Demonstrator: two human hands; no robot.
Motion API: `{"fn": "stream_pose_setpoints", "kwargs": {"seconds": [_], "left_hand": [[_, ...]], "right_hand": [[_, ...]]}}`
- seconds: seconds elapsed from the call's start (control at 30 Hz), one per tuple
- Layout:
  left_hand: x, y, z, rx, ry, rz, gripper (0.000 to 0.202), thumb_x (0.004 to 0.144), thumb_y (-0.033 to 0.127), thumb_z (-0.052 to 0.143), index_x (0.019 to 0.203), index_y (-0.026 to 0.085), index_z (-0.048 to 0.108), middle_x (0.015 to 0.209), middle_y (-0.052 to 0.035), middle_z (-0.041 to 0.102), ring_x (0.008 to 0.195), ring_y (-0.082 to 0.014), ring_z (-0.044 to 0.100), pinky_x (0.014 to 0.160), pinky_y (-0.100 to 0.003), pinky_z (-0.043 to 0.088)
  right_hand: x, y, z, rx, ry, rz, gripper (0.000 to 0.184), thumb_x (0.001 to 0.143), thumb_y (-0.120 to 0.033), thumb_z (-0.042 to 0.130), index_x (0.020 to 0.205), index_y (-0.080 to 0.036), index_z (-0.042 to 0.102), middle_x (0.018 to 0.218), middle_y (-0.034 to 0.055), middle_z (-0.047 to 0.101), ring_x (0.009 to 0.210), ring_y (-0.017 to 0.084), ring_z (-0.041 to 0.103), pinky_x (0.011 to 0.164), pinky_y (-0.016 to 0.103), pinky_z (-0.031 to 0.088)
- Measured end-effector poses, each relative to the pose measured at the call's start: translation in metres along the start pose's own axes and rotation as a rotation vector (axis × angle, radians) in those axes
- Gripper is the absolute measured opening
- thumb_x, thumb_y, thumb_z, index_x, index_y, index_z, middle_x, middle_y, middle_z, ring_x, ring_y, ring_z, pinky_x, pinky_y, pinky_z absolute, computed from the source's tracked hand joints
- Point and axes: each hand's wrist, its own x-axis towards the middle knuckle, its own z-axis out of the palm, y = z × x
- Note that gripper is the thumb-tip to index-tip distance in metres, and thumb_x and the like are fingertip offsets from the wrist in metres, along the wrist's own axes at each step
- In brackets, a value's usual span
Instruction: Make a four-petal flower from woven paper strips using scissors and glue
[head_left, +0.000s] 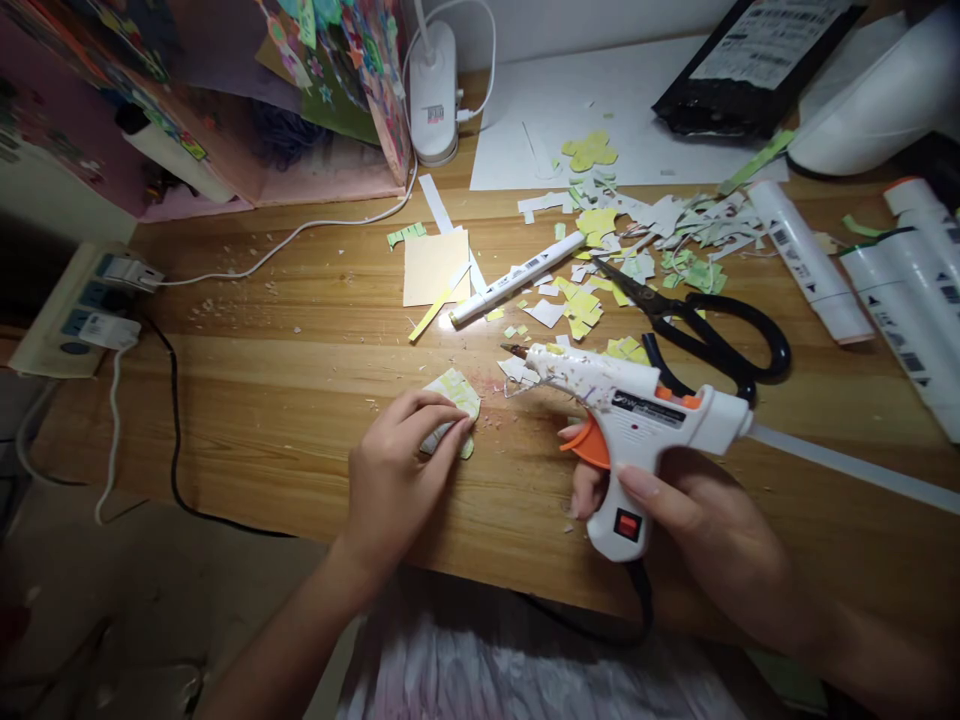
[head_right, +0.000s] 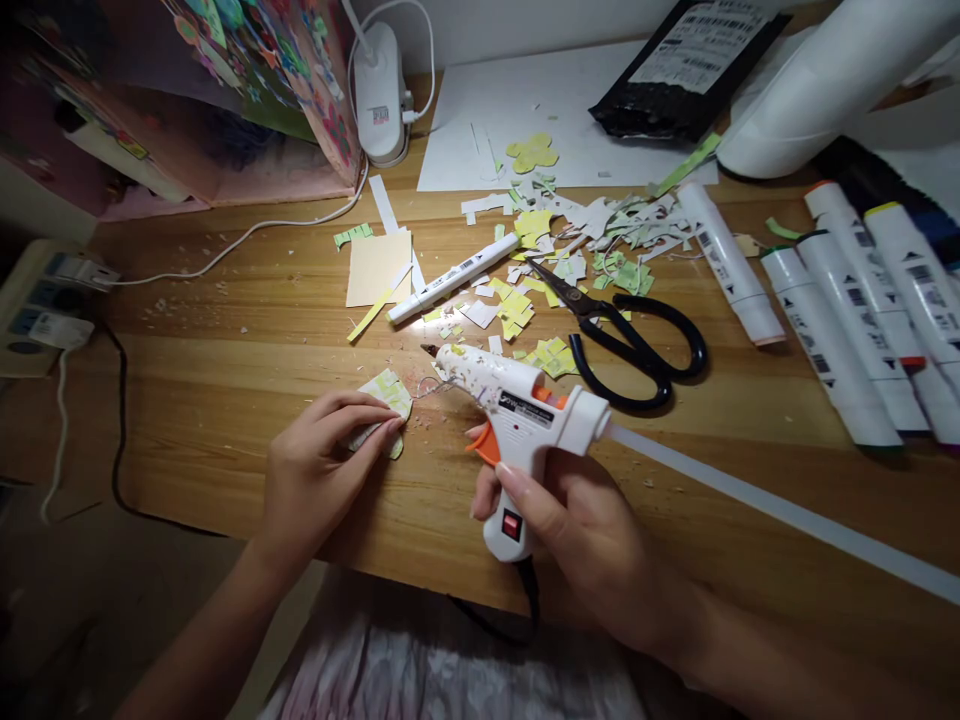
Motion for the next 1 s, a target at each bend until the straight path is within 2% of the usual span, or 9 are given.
{"fn": "stream_pose_setpoints", "kwargs": {"seconds": [0.23, 0.5, 0.63, 0.8, 1.0], "left_hand": [[0.005, 0.000, -0.004, -0.042, -0.118, -0.076, 0.012, 0.088, 0.020, 0.052, 0.086, 0.019, 0.064, 0.090, -0.0016, 0.061, 0.085, -0.0134, 0.057, 0.074, -0.025, 0.042], [0.020, -0.007, -0.018, 0.051, -0.357, 0.145, 0.012, 0.089, 0.021, 0.052, 0.090, 0.020, 0.064, 0.089, -0.0018, 0.060, 0.082, -0.0140, 0.055, 0.072, -0.026, 0.041], [0.021, -0.006, -0.020, 0.100, -0.322, 0.137, 0.010, 0.085, 0.026, 0.058, 0.086, 0.018, 0.064, 0.086, -0.0019, 0.061, 0.081, -0.0147, 0.055, 0.070, -0.027, 0.041], [0.018, -0.006, -0.018, 0.109, -0.279, 0.147, 0.010, 0.085, 0.023, 0.058, 0.083, 0.018, 0.066, 0.083, -0.0016, 0.062, 0.076, -0.0135, 0.056, 0.067, -0.026, 0.041], [0.020, -0.006, -0.018, 0.064, -0.262, 0.164, 0.010, 0.084, 0.021, 0.058, 0.084, 0.017, 0.068, 0.083, -0.0024, 0.064, 0.075, -0.0123, 0.057, 0.068, -0.024, 0.043]], "right_hand": [[-0.001, -0.003, 0.001, -0.011, 0.037, -0.015, 0.038, 0.090, -0.049, 0.041, 0.072, -0.023, 0.062, 0.070, 0.0006, 0.060, 0.064, 0.015, 0.054, 0.059, 0.025, 0.044], [-0.002, -0.002, 0.000, -0.012, 0.029, -0.036, 0.037, 0.090, -0.048, 0.040, 0.073, -0.024, 0.063, 0.071, 0.0004, 0.062, 0.067, 0.015, 0.055, 0.060, 0.024, 0.044], [0.000, -0.003, 0.000, -0.025, 0.028, -0.037, 0.037, 0.091, -0.048, 0.040, 0.073, -0.024, 0.063, 0.072, 0.0005, 0.062, 0.068, 0.015, 0.056, 0.061, 0.023, 0.045], [0.000, -0.003, 0.000, -0.039, 0.036, -0.021, 0.039, 0.090, -0.047, 0.041, 0.067, -0.023, 0.061, 0.065, -0.0004, 0.059, 0.058, 0.013, 0.053, 0.053, 0.022, 0.043], [-0.008, 0.003, 0.001, -0.108, -0.018, 0.068, 0.040, 0.091, -0.048, 0.039, 0.069, -0.021, 0.060, 0.062, 0.0000, 0.059, 0.055, 0.013, 0.053, 0.052, 0.024, 0.043]]}}
